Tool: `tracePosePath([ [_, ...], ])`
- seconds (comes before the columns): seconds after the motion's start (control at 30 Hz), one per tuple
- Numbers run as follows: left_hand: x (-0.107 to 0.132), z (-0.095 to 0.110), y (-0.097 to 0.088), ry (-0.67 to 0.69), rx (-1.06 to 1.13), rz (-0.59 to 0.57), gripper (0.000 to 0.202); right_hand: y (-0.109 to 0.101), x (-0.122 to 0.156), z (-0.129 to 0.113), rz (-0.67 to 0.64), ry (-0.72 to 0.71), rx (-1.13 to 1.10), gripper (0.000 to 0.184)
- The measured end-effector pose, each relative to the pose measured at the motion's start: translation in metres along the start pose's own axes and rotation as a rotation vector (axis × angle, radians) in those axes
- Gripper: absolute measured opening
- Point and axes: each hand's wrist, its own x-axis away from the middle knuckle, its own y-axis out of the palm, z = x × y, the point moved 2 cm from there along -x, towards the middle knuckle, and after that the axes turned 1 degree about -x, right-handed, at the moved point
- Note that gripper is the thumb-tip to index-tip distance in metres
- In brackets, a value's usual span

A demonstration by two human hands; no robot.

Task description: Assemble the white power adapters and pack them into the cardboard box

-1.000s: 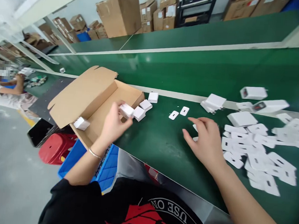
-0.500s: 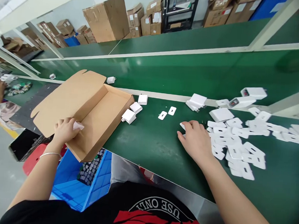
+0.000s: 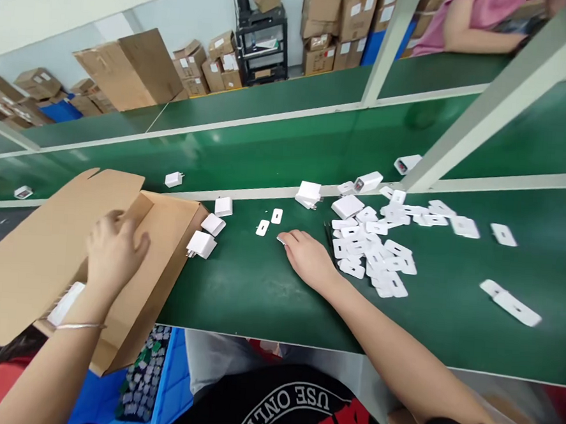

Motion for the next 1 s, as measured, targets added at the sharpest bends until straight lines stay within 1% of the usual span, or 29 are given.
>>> tracePosePath([
  [0.03,-0.014,0.029,0.000,0.086,0.067,0.025,0.036,0.001,-0.001,0.002,0.012,0.012,-0.013,0.040],
  [0.1,-0.039,0.092,0.003,0.291,0.212,0.017,0.037,0.002,-0.003,0.008,0.051,0.045,-0.023,0.042],
  [0.13,-0.049,0.124,0.007,0.387,0.276,-0.005,0.037,0.002,-0.004,0.011,0.077,0.061,-0.021,0.041],
  [0.2,-0.067,0.183,0.020,0.506,0.391,-0.050,0.044,0.002,-0.005,0.016,0.131,0.084,-0.014,0.033],
  [0.27,-0.085,0.235,0.038,0.561,0.491,-0.123,0.063,0.001,-0.005,0.019,0.155,0.093,-0.006,0.030],
  [0.33,-0.104,0.276,0.061,0.526,0.576,-0.244,0.086,0.001,-0.005,0.021,0.136,0.100,0.007,0.035],
  [0.37,-0.113,0.292,0.072,0.490,0.619,-0.326,0.090,0.001,-0.005,0.021,0.118,0.102,0.013,0.036],
  [0.4,-0.121,0.305,0.082,0.466,0.662,-0.404,0.087,0.001,-0.005,0.021,0.095,0.101,0.015,0.035],
  [0.43,-0.128,0.315,0.091,0.461,0.702,-0.468,0.079,0.000,-0.005,0.021,0.072,0.098,0.014,0.031],
  [0.47,-0.132,0.322,0.098,0.465,0.749,-0.505,0.068,0.000,-0.005,0.021,0.050,0.095,0.010,0.026],
  [0.5,-0.134,0.326,0.104,0.470,0.804,-0.516,0.058,0.000,-0.006,0.022,0.032,0.094,0.008,0.022],
  [0.57,-0.133,0.326,0.111,0.432,0.943,-0.479,0.045,-0.001,-0.007,0.023,0.009,0.104,0.007,0.017],
  [0.63,-0.125,0.319,0.114,0.305,1.125,-0.430,0.043,-0.002,-0.008,0.024,0.002,0.121,0.008,0.016],
  [0.7,-0.110,0.307,0.111,0.156,1.334,-0.376,0.043,-0.003,-0.010,0.026,0.002,0.137,-0.002,0.016],
  [0.77,-0.091,0.293,0.100,0.072,1.535,-0.291,0.045,-0.005,-0.011,0.028,0.014,0.155,-0.018,0.023],
  [0.83,-0.068,0.278,0.084,0.067,1.660,-0.194,0.045,-0.006,-0.012,0.028,0.034,0.178,-0.032,0.031],
  [0.9,-0.043,0.264,0.066,0.090,1.667,-0.123,0.044,-0.007,-0.011,0.028,0.044,0.197,-0.042,0.034],
  [1.0,-0.009,0.246,0.047,0.091,1.559,-0.075,0.044,-0.004,-0.011,0.028,0.025,0.182,-0.035,0.035],
])
